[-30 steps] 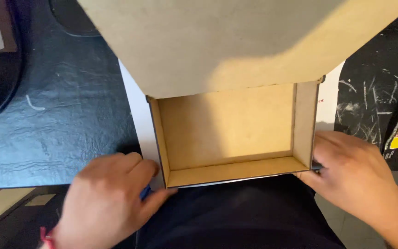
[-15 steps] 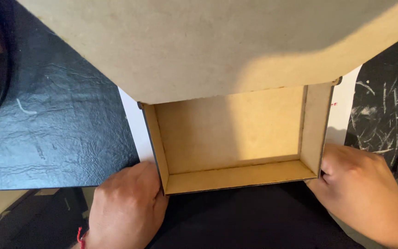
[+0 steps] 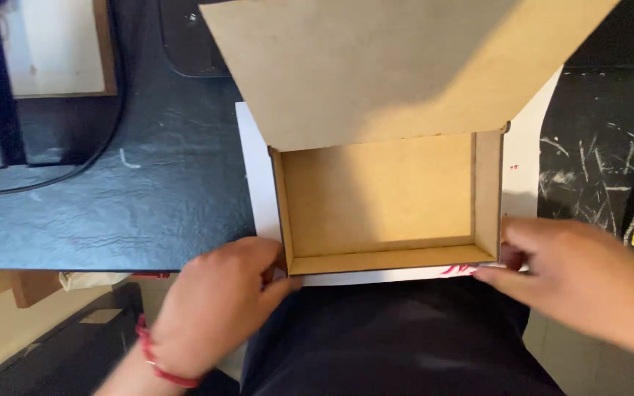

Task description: Assembling a laser-cut wooden box by applying glue to the joints and fitting the panels together.

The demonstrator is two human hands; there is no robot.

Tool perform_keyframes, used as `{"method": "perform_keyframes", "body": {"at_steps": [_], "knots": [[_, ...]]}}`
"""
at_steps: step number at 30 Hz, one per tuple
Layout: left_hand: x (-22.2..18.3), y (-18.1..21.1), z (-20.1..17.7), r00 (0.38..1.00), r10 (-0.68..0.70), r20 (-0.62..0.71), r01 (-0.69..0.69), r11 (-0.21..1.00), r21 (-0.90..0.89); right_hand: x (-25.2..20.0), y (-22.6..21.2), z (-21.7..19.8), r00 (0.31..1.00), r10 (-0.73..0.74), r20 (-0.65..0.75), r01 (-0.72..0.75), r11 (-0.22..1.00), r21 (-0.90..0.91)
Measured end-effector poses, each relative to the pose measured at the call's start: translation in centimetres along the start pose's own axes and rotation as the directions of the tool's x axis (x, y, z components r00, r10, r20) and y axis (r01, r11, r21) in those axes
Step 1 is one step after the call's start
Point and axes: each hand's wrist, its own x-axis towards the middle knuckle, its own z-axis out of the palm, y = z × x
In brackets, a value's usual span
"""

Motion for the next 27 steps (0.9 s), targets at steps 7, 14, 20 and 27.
{"method": "perform_keyframes", "body": {"at_steps": [7, 14, 20, 27], "knots": [[2.5, -0.7, -5.7, 0.986, 0.026, -0.165, -0.087, 0.923, -0.375, 2.5, 0.4, -4.8, 0.933, -0.125, -0.337, 0.347, 0.555, 0.756], [4.3, 0.7, -5.3, 0.958, 0.099, -0.270, -0.212, 0.877, -0.432, 2.9, -2.2, -6.5, 0.944, -0.107, -0.312, 0.295, 0.700, 0.651], [3.0, 1.4, -4.1, 0.859, 0.041, -0.511, -0.338, 0.795, -0.504, 0.9, -2.8, -5.4, 0.808, -0.057, -0.586, 0.467, 0.669, 0.579], [5.7, -0.1, -3.0, 0.716, 0.246, -0.653, -0.589, 0.716, -0.376, 3.4, -2.3, -4.8, 0.788, -0.141, -0.599, 0.475, 0.758, 0.447]]}}
